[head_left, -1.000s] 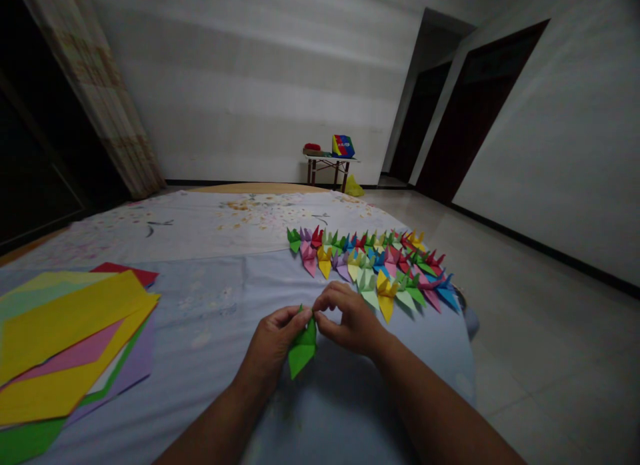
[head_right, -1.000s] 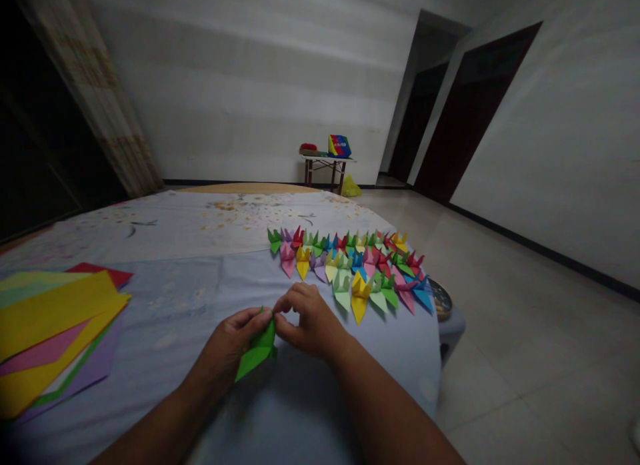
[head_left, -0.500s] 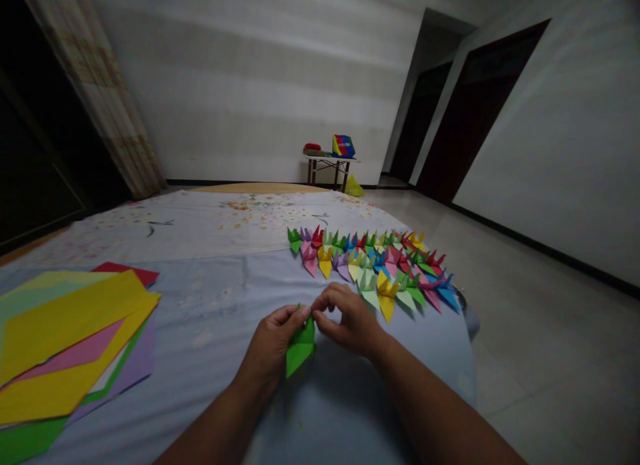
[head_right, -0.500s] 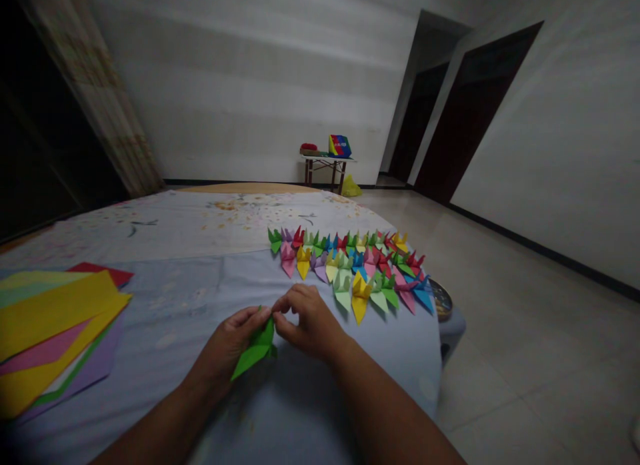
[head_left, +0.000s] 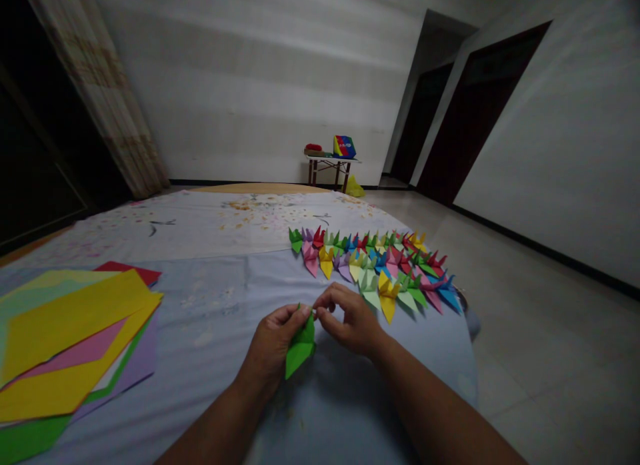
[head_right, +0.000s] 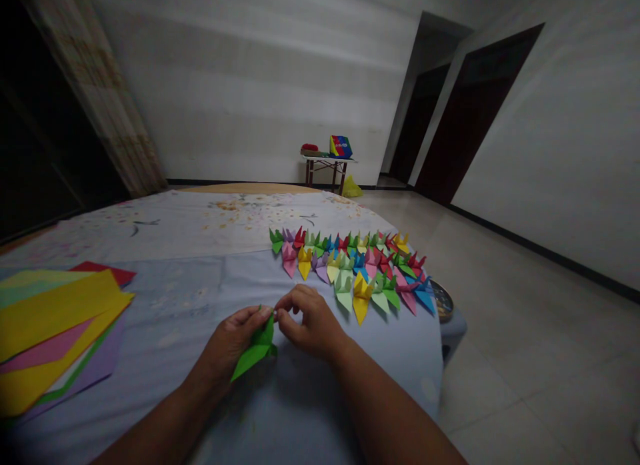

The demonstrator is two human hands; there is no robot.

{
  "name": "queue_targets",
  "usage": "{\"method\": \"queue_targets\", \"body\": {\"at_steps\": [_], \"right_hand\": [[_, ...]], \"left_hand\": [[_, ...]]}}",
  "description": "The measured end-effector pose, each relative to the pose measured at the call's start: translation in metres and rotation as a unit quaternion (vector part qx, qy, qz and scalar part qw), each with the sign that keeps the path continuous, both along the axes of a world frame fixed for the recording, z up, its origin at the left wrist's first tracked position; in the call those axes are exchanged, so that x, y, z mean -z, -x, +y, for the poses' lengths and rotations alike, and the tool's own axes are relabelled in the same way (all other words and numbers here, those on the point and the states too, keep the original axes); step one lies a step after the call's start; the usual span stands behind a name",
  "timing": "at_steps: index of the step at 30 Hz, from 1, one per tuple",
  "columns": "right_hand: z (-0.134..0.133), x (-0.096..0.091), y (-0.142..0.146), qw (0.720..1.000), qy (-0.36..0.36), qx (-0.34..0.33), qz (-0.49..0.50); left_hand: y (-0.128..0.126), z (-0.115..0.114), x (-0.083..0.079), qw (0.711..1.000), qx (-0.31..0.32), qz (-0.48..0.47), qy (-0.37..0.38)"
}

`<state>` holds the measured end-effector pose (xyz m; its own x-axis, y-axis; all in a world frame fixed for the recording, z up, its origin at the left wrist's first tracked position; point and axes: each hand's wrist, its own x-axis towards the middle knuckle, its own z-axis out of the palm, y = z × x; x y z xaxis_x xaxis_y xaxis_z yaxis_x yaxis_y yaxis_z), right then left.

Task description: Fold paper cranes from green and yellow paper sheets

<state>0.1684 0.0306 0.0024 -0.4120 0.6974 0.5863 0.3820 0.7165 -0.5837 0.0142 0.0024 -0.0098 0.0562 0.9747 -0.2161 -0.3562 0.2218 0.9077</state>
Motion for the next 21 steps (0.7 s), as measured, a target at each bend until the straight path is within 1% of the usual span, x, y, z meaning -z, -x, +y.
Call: {"method": "queue_targets", "body": {"at_steps": [7, 12, 21], "right_hand": [[-0.0013, -0.0006, 0.0025, 1.0, 0.001, -0.007, -0.004], [0.0001, -0.0014, 0.0022, 1.0, 0.011, -0.014, 0.02], [0.0009, 0.0005, 0.0021, 0.999, 0.029, 0.0, 0.043]], "left_hand": [[0.0002, 0.0025, 0.0029, 1.0, -0.02, -0.017, -0.014], [-0.0011, 0.0036, 0.0036, 0.999, -0.001, -0.04, -0.035], [-0.0003, 0.0027, 0.003, 0.999, 0.017, -0.015, -0.045]]}}
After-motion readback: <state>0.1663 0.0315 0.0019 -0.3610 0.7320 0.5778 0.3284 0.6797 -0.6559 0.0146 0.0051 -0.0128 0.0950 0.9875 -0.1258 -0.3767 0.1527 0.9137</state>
